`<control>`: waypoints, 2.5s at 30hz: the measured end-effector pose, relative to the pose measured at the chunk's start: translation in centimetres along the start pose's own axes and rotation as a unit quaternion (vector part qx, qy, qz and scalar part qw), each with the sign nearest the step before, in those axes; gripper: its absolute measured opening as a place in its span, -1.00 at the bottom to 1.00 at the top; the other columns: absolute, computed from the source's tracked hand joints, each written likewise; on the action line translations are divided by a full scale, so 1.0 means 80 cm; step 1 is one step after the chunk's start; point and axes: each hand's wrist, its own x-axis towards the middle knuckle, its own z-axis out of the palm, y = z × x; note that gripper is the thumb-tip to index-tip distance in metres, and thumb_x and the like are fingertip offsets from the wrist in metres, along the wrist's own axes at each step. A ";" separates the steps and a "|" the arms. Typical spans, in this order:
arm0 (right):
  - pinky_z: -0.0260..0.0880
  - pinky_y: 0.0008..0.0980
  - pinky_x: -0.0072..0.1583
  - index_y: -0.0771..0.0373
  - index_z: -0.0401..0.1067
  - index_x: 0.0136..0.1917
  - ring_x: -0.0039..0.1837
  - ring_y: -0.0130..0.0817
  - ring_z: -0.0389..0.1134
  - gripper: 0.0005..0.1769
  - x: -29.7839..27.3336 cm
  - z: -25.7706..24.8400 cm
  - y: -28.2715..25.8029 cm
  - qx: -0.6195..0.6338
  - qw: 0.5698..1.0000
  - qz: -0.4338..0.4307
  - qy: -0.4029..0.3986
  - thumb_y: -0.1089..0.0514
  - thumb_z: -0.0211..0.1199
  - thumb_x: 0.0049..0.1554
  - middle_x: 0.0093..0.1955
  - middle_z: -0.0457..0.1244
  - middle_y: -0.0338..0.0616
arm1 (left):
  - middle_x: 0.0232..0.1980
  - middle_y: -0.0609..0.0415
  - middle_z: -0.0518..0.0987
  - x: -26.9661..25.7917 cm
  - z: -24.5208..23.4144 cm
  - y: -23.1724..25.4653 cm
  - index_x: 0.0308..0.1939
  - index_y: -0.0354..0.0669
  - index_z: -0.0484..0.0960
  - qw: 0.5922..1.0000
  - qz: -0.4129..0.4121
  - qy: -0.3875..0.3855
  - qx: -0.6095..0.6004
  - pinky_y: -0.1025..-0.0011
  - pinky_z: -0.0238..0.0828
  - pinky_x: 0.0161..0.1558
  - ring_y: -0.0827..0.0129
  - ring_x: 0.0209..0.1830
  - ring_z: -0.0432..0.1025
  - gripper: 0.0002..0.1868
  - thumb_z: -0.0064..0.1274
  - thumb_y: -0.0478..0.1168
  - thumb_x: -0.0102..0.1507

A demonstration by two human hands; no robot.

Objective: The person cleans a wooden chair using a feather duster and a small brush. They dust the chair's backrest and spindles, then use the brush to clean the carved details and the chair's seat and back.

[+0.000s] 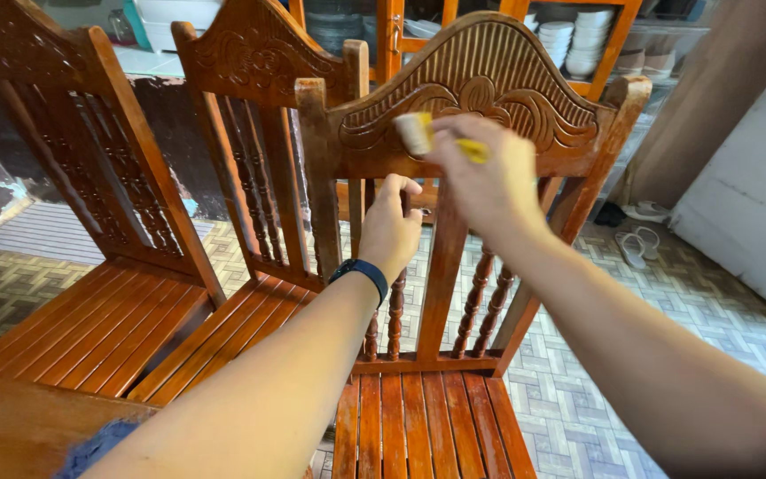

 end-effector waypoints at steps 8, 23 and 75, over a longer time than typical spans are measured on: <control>0.38 -0.51 0.05 0.39 0.53 0.11 0.02 -0.33 0.55 -0.74 -0.052 -0.042 0.042 -0.069 0.989 0.089 0.091 0.14 0.17 0.34 -0.06 0.44 -0.02 | 0.01 -0.06 0.60 -0.006 -0.007 0.015 0.07 -0.01 0.39 0.999 -0.030 -0.025 -0.002 0.14 0.45 0.00 0.01 0.00 0.56 -0.68 -0.04 -0.38 0.26; 0.53 -0.35 0.10 0.51 0.34 0.12 0.12 -0.03 0.50 -0.78 -0.102 -0.051 0.180 0.410 0.681 0.516 0.318 0.30 0.05 0.28 0.14 0.31 0.27 | 0.07 0.00 0.59 -0.004 -0.005 0.012 0.05 -0.01 0.39 1.000 -0.001 -0.011 -0.008 0.13 0.42 0.03 0.03 0.05 0.53 -0.69 -0.01 -0.38 0.25; 0.58 -0.42 0.11 0.53 0.30 0.24 0.09 -0.16 0.51 -0.60 -0.159 -0.051 0.141 0.290 0.843 0.436 0.128 0.22 0.18 0.21 0.16 0.35 0.18 | 0.32 -0.19 0.38 -0.043 0.078 0.007 0.31 -0.24 0.34 0.996 -0.028 0.013 -0.086 0.21 0.37 0.24 0.12 0.27 0.40 -0.45 0.05 -0.29 0.23</control>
